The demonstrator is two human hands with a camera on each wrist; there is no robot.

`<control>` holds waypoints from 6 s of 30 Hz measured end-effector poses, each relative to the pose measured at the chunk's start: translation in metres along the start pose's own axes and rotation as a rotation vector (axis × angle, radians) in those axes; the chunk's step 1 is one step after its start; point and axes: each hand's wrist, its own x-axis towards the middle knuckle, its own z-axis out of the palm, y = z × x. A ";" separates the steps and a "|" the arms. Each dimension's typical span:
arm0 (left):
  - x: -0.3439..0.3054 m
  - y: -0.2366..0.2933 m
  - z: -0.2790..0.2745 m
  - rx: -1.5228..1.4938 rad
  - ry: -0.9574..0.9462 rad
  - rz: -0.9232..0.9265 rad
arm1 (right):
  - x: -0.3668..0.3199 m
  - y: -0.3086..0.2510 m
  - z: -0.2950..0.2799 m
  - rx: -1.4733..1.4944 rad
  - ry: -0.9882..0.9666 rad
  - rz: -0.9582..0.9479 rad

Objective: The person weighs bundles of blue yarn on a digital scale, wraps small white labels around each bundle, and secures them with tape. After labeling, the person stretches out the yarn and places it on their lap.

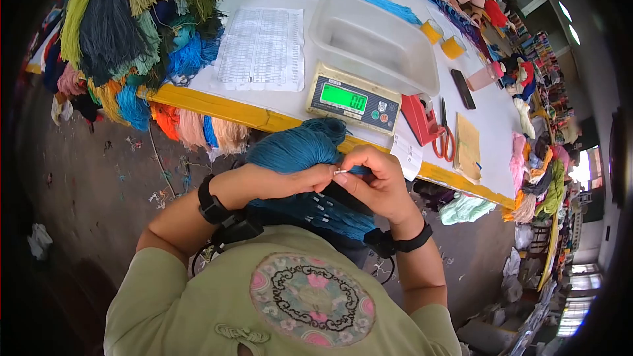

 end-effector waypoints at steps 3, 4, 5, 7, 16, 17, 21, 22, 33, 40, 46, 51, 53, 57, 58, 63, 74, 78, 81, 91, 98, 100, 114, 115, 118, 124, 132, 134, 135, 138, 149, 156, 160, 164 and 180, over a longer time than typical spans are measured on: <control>0.014 -0.031 -0.001 0.481 0.287 0.692 | -0.002 0.001 0.008 -0.028 0.119 -0.021; 0.012 -0.025 -0.001 0.481 0.287 0.692 | -0.002 -0.002 0.013 0.109 0.164 0.043; 0.007 -0.013 0.000 0.388 0.275 0.516 | -0.001 -0.003 0.016 0.246 0.208 0.108; 0.005 -0.007 0.004 0.295 0.259 0.340 | -0.001 0.001 0.018 0.112 0.237 0.083; -0.006 -0.019 -0.009 0.314 0.457 0.398 | -0.024 -0.005 -0.006 -0.004 0.205 0.240; -0.014 -0.023 -0.018 0.138 0.457 0.290 | -0.030 -0.006 -0.020 -0.101 0.162 0.201; -0.067 -0.010 -0.079 -0.427 0.262 0.019 | -0.076 0.009 -0.092 -0.042 0.007 0.455; -0.080 -0.010 -0.090 -0.417 0.298 0.024 | -0.091 0.016 -0.105 -0.029 0.034 0.505; -0.171 -0.035 -0.144 0.058 0.763 -0.245 | -0.213 0.046 -0.106 -0.699 -0.340 1.069; -0.085 -0.003 -0.085 -0.337 0.468 0.360 | -0.049 -0.019 -0.044 -0.826 -0.009 0.101; -0.024 0.027 -0.043 -0.425 0.101 0.531 | 0.059 -0.056 0.034 0.165 0.223 -0.110; -0.017 0.012 -0.034 -0.432 0.197 0.524 | 0.061 -0.048 0.032 0.233 0.214 0.024; -0.018 0.010 -0.036 -0.405 0.221 0.485 | 0.057 -0.045 0.025 0.196 0.240 0.021; -0.012 0.013 -0.022 -0.309 0.401 0.369 | 0.049 -0.045 0.023 0.057 0.321 0.024; -0.010 0.013 -0.020 -0.296 0.438 0.328 | 0.048 -0.044 0.022 -0.024 0.337 0.005; -0.008 0.016 -0.018 -0.510 0.333 0.312 | 0.044 -0.027 0.014 0.028 0.356 -0.061; -0.004 0.002 -0.014 -0.718 0.252 0.217 | 0.041 -0.026 0.025 0.359 0.207 0.105; -0.004 0.003 -0.012 -0.617 0.275 0.291 | 0.037 -0.035 0.013 0.318 0.144 0.250; -0.002 -0.007 -0.011 -0.672 0.232 0.277 | 0.036 -0.037 0.011 0.531 0.145 0.377; -0.119 -0.024 -0.120 -0.995 0.615 0.315 | -0.081 0.008 -0.064 0.437 0.263 0.633; -0.260 -0.097 -0.305 -1.085 0.917 0.420 | -0.221 0.102 -0.143 0.277 0.577 1.009; -0.298 -0.110 -0.341 -1.074 1.065 0.413 | -0.261 0.118 -0.166 0.193 0.659 1.050; -0.151 -0.076 -0.176 -0.937 0.785 0.632 | -0.150 -0.020 -0.159 0.222 0.454 0.367; -0.131 -0.075 -0.169 -0.929 0.780 0.636 | -0.126 -0.044 -0.166 0.274 0.474 0.161; -0.075 -0.076 -0.157 -0.658 0.725 0.521 | -0.053 -0.119 -0.208 0.567 0.505 -0.147; 0.013 -0.117 -0.124 -0.062 0.889 0.210 | 0.082 -0.232 -0.292 0.207 0.426 -0.496; 0.016 -0.113 -0.126 -0.345 0.949 0.100 | 0.173 -0.195 -0.346 0.146 0.005 -0.340; 0.015 -0.117 -0.128 -0.326 0.935 0.111 | 0.168 -0.125 -0.262 -0.088 0.159 -0.266; 0.015 -0.120 -0.129 -0.307 0.924 0.119 | 0.153 -0.092 -0.238 -0.645 0.196 -0.242; 0.014 -0.119 -0.128 -0.273 0.936 0.144 | 0.112 -0.036 -0.133 -0.914 0.153 0.311; 0.008 -0.111 -0.108 0.154 1.019 0.201 | 0.006 0.038 -0.048 -0.934 0.563 -0.087; -0.043 -0.043 -0.041 -0.631 0.657 0.198 | -0.016 0.032 -0.052 -0.925 0.614 -0.066; -0.053 -0.038 -0.028 -0.601 0.509 0.147 | -0.009 0.026 -0.059 -0.943 0.606 -0.081; -0.055 -0.033 -0.018 -0.595 0.452 0.089 | -0.001 0.033 -0.058 -0.899 0.601 -0.013; -0.004 -0.009 0.003 -0.926 0.119 0.382 | 0.041 -0.026 0.034 0.622 0.293 0.181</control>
